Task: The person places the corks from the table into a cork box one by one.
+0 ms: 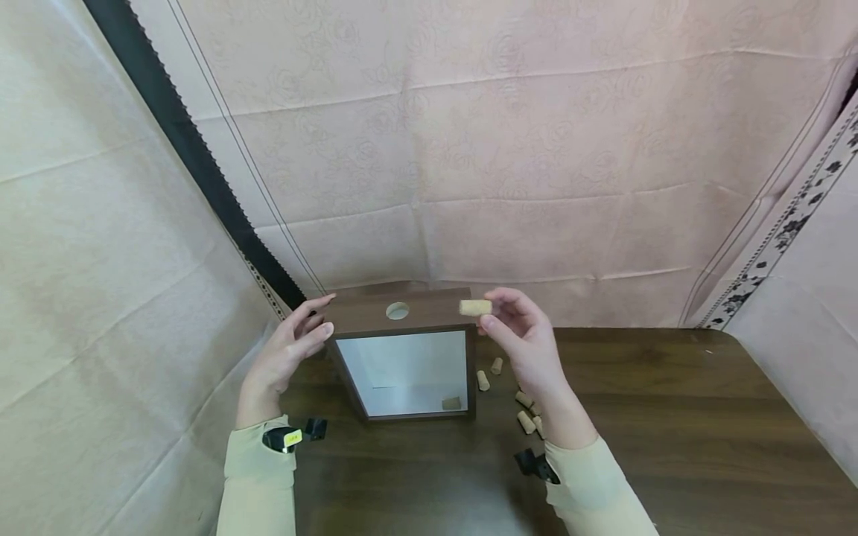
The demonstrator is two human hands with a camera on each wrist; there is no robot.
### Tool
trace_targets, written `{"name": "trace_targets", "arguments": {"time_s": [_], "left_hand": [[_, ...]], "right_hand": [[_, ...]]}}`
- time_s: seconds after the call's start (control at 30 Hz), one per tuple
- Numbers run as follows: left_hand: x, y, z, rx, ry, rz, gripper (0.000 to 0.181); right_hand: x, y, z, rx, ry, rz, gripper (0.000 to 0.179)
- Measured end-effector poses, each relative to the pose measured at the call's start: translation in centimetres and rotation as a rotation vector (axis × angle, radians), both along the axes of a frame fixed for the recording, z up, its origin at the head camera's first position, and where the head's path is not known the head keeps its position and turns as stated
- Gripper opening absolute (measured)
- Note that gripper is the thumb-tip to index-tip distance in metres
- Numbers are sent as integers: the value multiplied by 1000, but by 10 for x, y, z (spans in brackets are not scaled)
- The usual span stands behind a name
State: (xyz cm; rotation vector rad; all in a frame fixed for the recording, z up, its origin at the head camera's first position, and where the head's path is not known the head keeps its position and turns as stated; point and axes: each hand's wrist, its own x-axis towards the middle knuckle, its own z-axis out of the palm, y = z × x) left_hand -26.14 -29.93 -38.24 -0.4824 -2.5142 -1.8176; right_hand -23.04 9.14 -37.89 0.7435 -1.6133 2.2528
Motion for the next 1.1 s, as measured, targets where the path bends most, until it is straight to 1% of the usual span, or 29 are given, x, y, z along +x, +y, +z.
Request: {"name": "trace_targets", "arguments": {"time_s": [0.2, 0.33, 0.53, 0.7, 0.77, 0.87, 1.1], "left_hand": [[0, 0, -1, 0, 1, 10, 61], [-1, 0, 0, 0, -3, 8, 62], [-2, 0, 1, -2, -6, 1, 62], [-3, 0, 2, 2, -6, 2, 61], [-3, 0, 3, -2, -8, 0, 62], [-2, 2, 2, -3, -10, -6, 63], [0, -1, 1, 8, 2, -13, 61]], "right_hand": [[-9, -24, 21, 186, 13, 16, 30], [-18, -37, 33, 310, 31, 25, 29], [-41, -54, 46, 507, 50, 12, 27], [-60, -68, 57, 632, 58, 58, 26], [-64, -70, 57, 666, 44, 72, 27], [-67, -70, 55, 692, 18, 79, 26], [-67, -69, 51, 634, -5, 122, 25]]}}
